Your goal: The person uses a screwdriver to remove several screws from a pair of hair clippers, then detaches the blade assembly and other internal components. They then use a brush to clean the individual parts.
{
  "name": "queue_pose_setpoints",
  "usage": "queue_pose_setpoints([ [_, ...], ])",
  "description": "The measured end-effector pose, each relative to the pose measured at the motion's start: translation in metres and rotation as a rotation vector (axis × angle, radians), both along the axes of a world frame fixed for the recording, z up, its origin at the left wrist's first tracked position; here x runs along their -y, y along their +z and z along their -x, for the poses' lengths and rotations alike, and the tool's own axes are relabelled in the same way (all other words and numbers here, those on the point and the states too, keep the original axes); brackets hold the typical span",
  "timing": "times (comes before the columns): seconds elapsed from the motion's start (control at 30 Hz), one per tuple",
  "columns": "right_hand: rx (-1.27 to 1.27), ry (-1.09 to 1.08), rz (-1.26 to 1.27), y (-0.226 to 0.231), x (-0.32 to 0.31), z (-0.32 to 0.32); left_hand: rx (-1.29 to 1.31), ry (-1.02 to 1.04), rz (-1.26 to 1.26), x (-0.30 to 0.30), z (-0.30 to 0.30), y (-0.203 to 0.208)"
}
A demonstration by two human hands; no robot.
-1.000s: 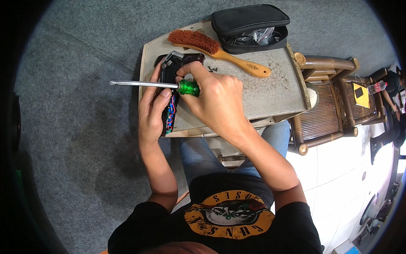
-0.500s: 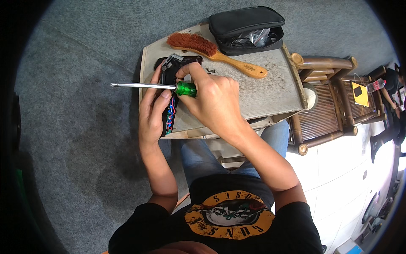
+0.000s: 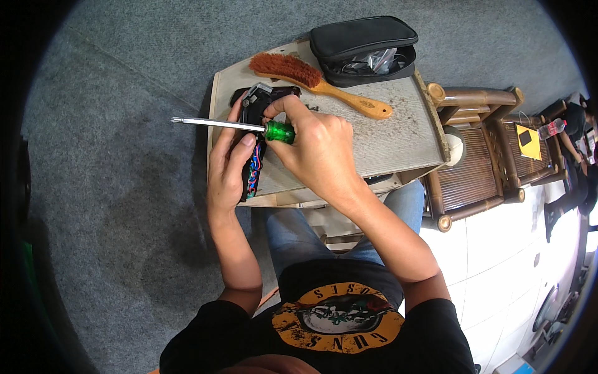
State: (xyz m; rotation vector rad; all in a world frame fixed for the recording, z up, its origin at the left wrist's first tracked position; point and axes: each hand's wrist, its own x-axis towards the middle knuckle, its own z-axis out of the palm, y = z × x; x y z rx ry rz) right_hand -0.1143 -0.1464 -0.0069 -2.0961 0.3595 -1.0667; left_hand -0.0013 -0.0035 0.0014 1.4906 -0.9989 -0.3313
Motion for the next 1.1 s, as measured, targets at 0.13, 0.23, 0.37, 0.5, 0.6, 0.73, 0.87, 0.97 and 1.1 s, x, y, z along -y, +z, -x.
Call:
queue_pose_setpoints([
  [0.13, 0.001, 0.005, -0.004, 0.0009, 0.0006, 0.0002, -0.036, -0.004, -0.005, -0.0001, 0.0016, 0.0012],
  [0.23, 0.015, 0.022, -0.019, 0.0003, 0.0009, 0.0001, -0.04, 0.0, -0.014, -0.0004, 0.002, 0.0018],
  [0.37, -0.005, 0.03, -0.045, 0.0017, 0.001, 0.0003, -0.039, -0.001, -0.006, 0.0004, 0.0024, 0.0015],
  [0.5, -0.023, 0.022, -0.06, 0.0043, -0.0001, 0.001, -0.041, 0.009, -0.015, 0.0001, 0.0031, 0.003],
  [0.6, -0.007, 0.018, -0.058, 0.0006, 0.0009, -0.0002, -0.035, 0.015, -0.023, 0.0003, 0.0034, 0.0044],
  [0.73, -0.009, 0.015, -0.05, 0.0014, 0.0009, 0.0007, -0.037, 0.012, 0.007, 0.0023, 0.0025, 0.0009],
  [0.87, -0.01, 0.017, -0.064, 0.0017, 0.0004, 0.0013, -0.04, 0.005, 0.006, 0.0018, 0.0033, 0.0025],
  [0.97, 0.001, 0.019, -0.067, -0.0004, 0.0007, -0.0001, -0.04, 0.002, -0.017, -0.0001, 0.0021, 0.003],
  [1.1, 0.005, 0.007, -0.058, -0.0013, 0.0012, -0.0009, -0.043, -0.005, -0.01, 0.0008, 0.0025, 0.0026],
])
